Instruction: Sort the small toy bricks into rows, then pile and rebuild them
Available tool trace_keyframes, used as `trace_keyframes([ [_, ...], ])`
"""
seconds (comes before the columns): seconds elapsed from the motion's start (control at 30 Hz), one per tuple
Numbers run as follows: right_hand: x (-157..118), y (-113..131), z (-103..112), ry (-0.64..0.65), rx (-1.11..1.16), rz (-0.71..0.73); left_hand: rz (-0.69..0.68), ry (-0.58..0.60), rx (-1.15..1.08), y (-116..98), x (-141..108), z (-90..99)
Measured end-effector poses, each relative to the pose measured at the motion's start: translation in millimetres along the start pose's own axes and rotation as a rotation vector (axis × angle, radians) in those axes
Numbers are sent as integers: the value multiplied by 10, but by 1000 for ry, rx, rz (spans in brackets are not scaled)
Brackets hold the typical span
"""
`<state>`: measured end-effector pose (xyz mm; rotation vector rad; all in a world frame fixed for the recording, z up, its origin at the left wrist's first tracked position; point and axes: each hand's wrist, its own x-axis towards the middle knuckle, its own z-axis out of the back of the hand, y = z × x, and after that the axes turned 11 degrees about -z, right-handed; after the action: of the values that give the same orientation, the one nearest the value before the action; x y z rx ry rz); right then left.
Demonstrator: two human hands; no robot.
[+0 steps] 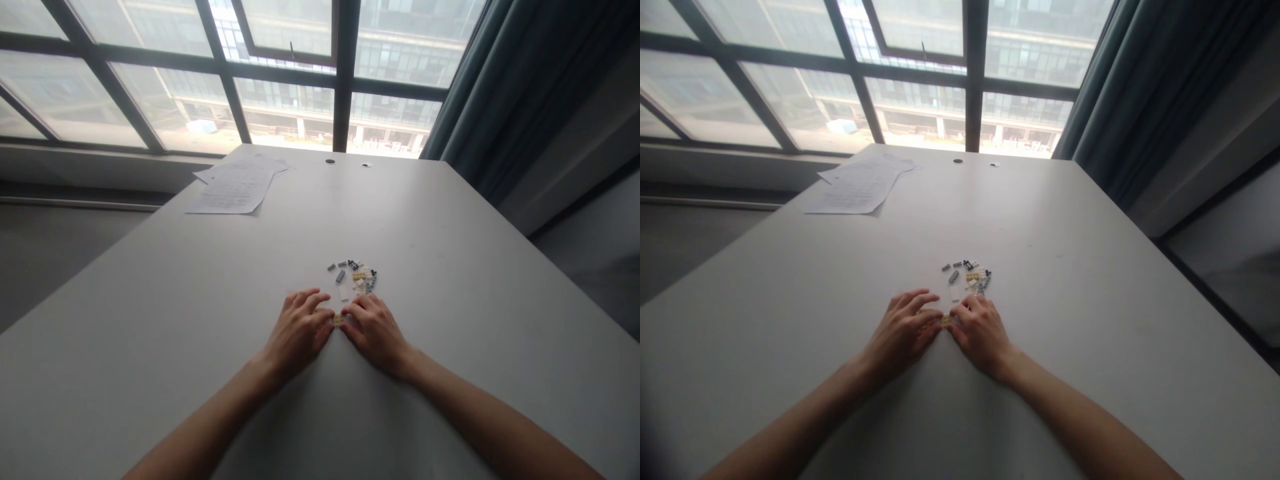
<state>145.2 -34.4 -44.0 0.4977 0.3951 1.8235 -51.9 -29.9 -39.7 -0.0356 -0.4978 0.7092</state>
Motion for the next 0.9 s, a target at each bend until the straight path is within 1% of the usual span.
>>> trace_keyframes([
  [0.07, 15, -2, -13, -5, 4, -2, 14, -13, 2, 2, -3, -8],
  [0.2, 5, 2, -21, -23, 17, -13, 51, -3, -8, -4, -13, -35],
  [0.3, -14, 9, -21, -27, 22, -13, 55, -11, -18, -8, -15, -39],
  [0.47, -27, 6, -23, -19, 34, -20, 39, -20, -44, 42, -43, 38],
  [0.6, -18, -16, -28, -18, 53, -26, 14, 41, -83, 181, -131, 106],
  [0.73, -2, -38, -38, -9, 75, -23, -7, 110, -119, 325, -203, 115],
  [0.9, 8, -38, -31, 2, 88, -22, -15, 191, -125, 402, -209, 100],
])
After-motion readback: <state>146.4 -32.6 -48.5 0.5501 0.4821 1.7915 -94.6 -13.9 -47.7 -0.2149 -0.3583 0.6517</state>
